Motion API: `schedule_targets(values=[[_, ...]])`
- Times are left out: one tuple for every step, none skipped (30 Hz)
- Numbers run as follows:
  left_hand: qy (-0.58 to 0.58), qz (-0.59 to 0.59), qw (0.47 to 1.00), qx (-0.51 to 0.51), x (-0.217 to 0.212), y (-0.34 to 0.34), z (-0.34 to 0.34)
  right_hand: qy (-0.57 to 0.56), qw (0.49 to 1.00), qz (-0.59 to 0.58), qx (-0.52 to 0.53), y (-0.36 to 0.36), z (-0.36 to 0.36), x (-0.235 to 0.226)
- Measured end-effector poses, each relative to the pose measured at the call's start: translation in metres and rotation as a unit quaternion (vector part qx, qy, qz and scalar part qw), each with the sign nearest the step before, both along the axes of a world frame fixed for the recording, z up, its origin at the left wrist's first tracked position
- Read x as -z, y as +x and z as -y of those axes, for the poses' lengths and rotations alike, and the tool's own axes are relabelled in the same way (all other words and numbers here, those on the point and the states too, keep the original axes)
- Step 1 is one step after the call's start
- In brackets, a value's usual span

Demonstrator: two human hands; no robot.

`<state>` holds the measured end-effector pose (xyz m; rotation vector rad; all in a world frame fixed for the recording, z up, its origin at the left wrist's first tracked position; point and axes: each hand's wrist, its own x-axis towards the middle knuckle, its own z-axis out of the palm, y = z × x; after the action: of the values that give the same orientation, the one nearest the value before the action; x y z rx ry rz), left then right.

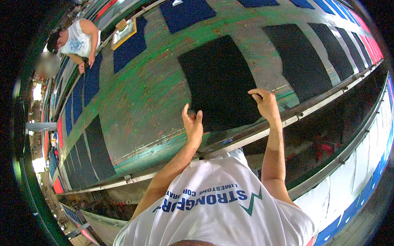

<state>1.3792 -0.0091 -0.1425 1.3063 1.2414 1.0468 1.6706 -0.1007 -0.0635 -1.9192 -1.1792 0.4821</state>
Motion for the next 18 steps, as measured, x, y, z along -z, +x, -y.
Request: schedule_targets(values=[[0.039,-0.014,0.999,0.031,-0.011,-0.007,-0.007,0.017,1.000,0.000,-0.003,-0.005,-0.003,-0.008],[0.064,-0.020,0.996,0.061,-0.023,-0.013,-0.012,0.022,1.000,-0.008,0.005,-0.011,-0.005,-0.016],[0.078,-0.018,0.995,0.057,-0.034,-0.018,-0.014,0.038,0.999,-0.003,0.007,-0.017,-0.006,-0.023],[0.086,-0.018,0.995,0.044,-0.046,-0.028,-0.014,0.054,0.998,0.001,0.009,-0.024,-0.008,-0.029],[0.087,-0.013,0.996,0.031,-0.059,-0.041,-0.015,0.076,0.997,-0.001,0.006,-0.031,-0.011,-0.034],[0.069,-0.006,0.997,0.015,-0.071,-0.055,-0.016,0.074,0.997,-0.002,0.006,-0.038,-0.010,-0.039],[0.046,0.018,0.999,-0.005,-0.083,-0.071,-0.017,0.070,0.997,-0.025,0.021,-0.046,-0.012,-0.043],[0.073,0.038,0.997,-0.011,-0.094,-0.088,-0.016,0.075,0.996,-0.042,0.012,-0.053,-0.010,-0.047],[0.087,0.069,0.994,-0.021,-0.105,-0.110,-0.014,0.095,0.995,-0.029,0.013,-0.061,-0.012,-0.048],[0.118,0.046,0.991,-0.036,-0.116,-0.132,-0.011,0.096,0.994,-0.059,-0.007,-0.069,-0.011,-0.050],[0.144,0.029,0.988,-0.052,-0.127,-0.154,-0.006,0.126,0.989,-0.079,-0.020,-0.078,-0.010,-0.051],[0.123,0.083,0.987,-0.065,-0.139,-0.177,0.002,0.129,0.985,-0.112,-0.031,-0.087,-0.006,-0.053],[0.205,0.113,0.969,-0.077,-0.149,-0.196,0.003,0.146,0.987,-0.026,-0.064,-0.094,-0.004,-0.055],[0.248,0.077,0.959,-0.110,-0.161,-0.221,0.009,0.168,0.983,-0.018,-0.072,-0.103,-0.001,-0.056],[0.294,0.047,0.945,-0.134,-0.174,-0.243,0.015,0.241,0.963,-0.056,-0.103,-0.116,0.001,-0.056],[0.339,0.021,0.925,-0.173,-0.186,-0.265,0.017,0.267,0.943,-0.156,-0.121,-0.132,0.001,-0.056],[0.391,0.050,0.900,-0.187,-0.196,-0.285,0.015,0.333,0.903,-0.219,-0.162,-0.147,-0.001,-0.059],[0.401,0.033,0.886,-0.232,-0.206,-0.306,0.013,0.328,0.902,-0.229,-0.160,-0.166,-0.006,-0.062]])
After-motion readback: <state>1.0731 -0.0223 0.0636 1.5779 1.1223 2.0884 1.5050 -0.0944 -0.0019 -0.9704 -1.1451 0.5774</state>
